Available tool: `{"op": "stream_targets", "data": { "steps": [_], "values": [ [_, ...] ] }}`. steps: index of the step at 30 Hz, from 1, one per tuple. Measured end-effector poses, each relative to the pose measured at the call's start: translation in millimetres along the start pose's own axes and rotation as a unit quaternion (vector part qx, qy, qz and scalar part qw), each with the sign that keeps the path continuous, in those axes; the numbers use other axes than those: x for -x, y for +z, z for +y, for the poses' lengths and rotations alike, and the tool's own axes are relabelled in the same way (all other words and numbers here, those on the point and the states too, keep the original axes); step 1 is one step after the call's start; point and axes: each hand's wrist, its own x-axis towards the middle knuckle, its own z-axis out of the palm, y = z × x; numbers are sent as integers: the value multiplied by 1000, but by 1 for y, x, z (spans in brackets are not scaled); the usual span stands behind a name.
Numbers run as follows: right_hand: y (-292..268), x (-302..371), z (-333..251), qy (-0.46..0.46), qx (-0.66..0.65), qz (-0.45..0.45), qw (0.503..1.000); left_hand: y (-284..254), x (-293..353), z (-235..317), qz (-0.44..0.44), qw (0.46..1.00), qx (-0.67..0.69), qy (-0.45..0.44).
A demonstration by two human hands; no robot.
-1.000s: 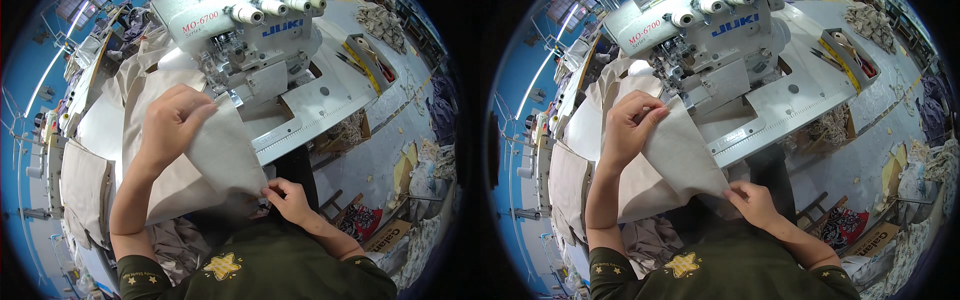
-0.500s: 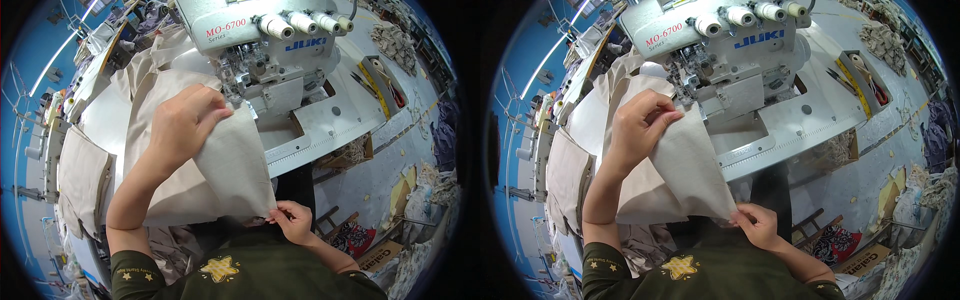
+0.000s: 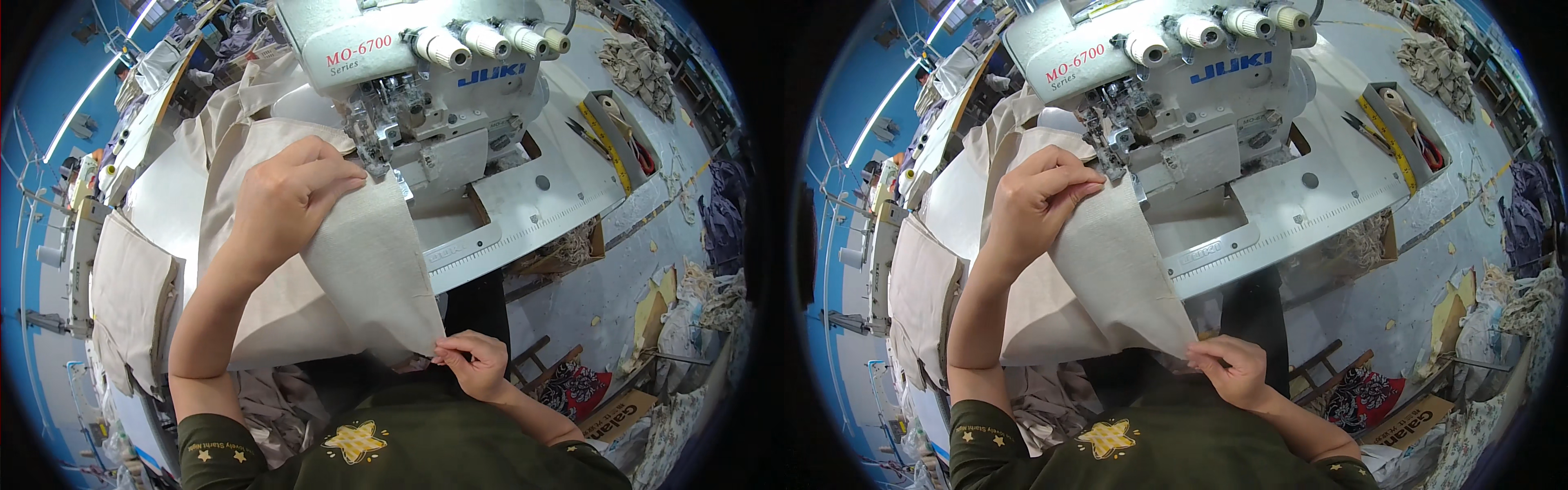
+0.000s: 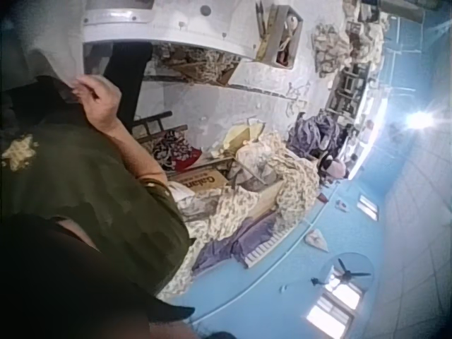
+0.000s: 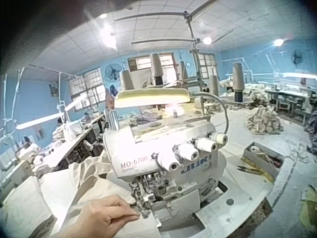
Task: Sewing pieces of beige fabric together using an industrial overlock sewing machine.
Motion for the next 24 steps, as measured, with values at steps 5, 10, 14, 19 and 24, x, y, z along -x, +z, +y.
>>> {"op": "stream_targets", "data": {
  "steps": [5,10,14,19,24],
  "values": [
    [-1,-7,-3,-36,15,-17,999,0,-5,-10,-19,1000,21,-13],
    [1,-33,-13,-11,-17,16,1000,5,-21,-39,-1,1000,1,2],
    [9,-62,-27,23,-38,28,999,6,-33,-67,10,1000,-21,-4],
    [16,-98,-34,15,-58,24,998,4,-50,-105,0,999,-51,3],
    [27,-132,-41,-17,-65,33,997,4,-66,-146,-4,990,-137,24]
  ]
}}
